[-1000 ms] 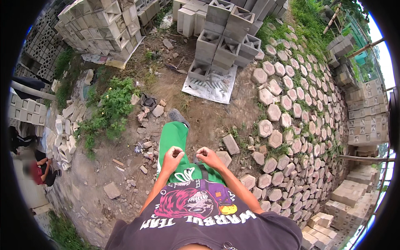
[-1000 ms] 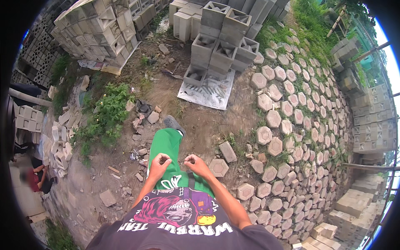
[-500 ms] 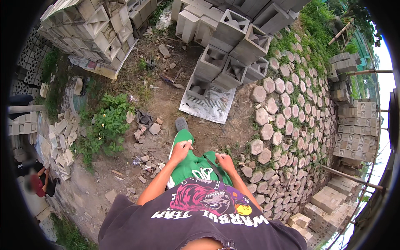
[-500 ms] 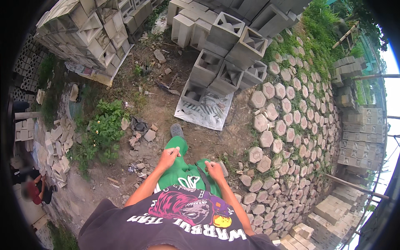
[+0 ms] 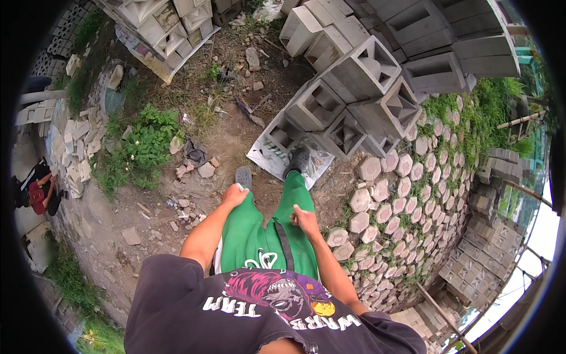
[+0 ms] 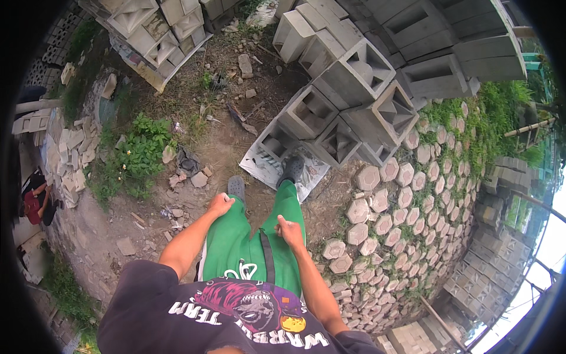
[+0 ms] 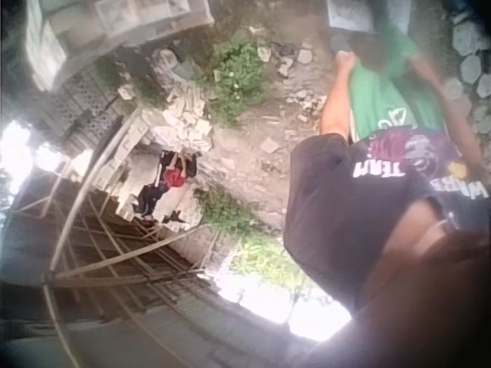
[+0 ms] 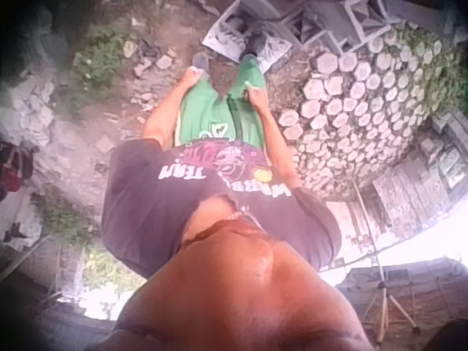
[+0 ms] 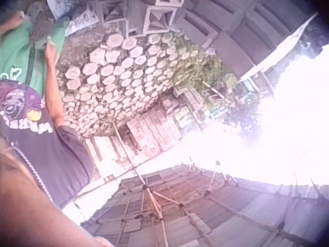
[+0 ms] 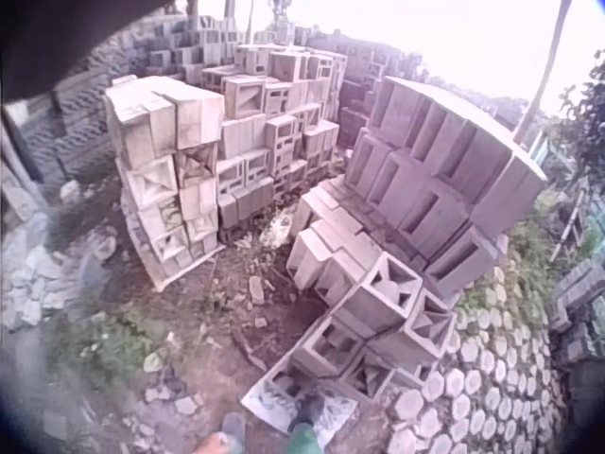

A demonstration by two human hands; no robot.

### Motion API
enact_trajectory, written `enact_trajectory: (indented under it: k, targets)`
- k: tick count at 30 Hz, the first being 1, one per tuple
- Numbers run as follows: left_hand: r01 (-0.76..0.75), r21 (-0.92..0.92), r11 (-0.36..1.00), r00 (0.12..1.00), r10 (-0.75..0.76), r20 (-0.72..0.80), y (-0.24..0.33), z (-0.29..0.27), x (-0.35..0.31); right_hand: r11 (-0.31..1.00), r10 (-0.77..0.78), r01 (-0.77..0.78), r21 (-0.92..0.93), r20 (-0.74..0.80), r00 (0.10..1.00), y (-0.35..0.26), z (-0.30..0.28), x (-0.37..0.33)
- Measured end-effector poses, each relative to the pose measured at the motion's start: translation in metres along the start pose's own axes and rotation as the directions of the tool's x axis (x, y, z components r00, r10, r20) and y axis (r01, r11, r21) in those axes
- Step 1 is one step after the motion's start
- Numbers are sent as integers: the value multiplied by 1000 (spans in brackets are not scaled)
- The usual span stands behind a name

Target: The person stacks several concrete ventilation blocks by hand onto an existing pile in an outdoor workspace.

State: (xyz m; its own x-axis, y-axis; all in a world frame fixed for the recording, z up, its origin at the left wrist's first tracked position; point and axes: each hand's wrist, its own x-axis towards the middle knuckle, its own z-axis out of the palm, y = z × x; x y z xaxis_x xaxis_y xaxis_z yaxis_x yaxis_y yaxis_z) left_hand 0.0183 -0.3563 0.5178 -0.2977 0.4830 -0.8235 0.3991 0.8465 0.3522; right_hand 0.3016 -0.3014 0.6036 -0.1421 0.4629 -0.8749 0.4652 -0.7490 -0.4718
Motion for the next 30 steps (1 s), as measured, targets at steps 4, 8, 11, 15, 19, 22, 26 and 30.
enact_trajectory:
  k: [4, 8, 11, 15, 19, 22, 26, 30]
  targets:
    - [41, -82, 996, 998, -45, -48, 31, 24, 72, 993, 116, -118, 12, 95, 989, 30, -29, 124]
    - [39, -271, 962, 992, -71, -107, 33, 94, 194, 970, 181, -173, -170, 32, 983, 55, -32, 256]
    - [-74, -146, 986, 973, 39, -229, 14, 156, 305, 968, 233, -231, -99, 7, 972, 85, -28, 379]
    - [-166, 28, 986, 917, 164, -362, 16, 194, 438, 946, 308, -314, -80, -79, 948, 114, -18, 525]
    - [-317, 193, 929, 868, 366, -336, 27, 202, 512, 951, 302, -284, 120, -187, 935, 133, 0, 612]
    - [-319, 221, 922, 908, 364, -207, 15, 195, 532, 938, 308, -254, 236, -228, 924, 136, 23, 635]
    - [-364, 251, 897, 900, 408, -152, 22, 205, 538, 963, 194, -106, 249, -365, 911, 173, 11, 677]
    - [-350, 259, 900, 884, 409, -227, 4, 207, 527, 975, 78, 20, 221, -424, 902, 166, 35, 660]
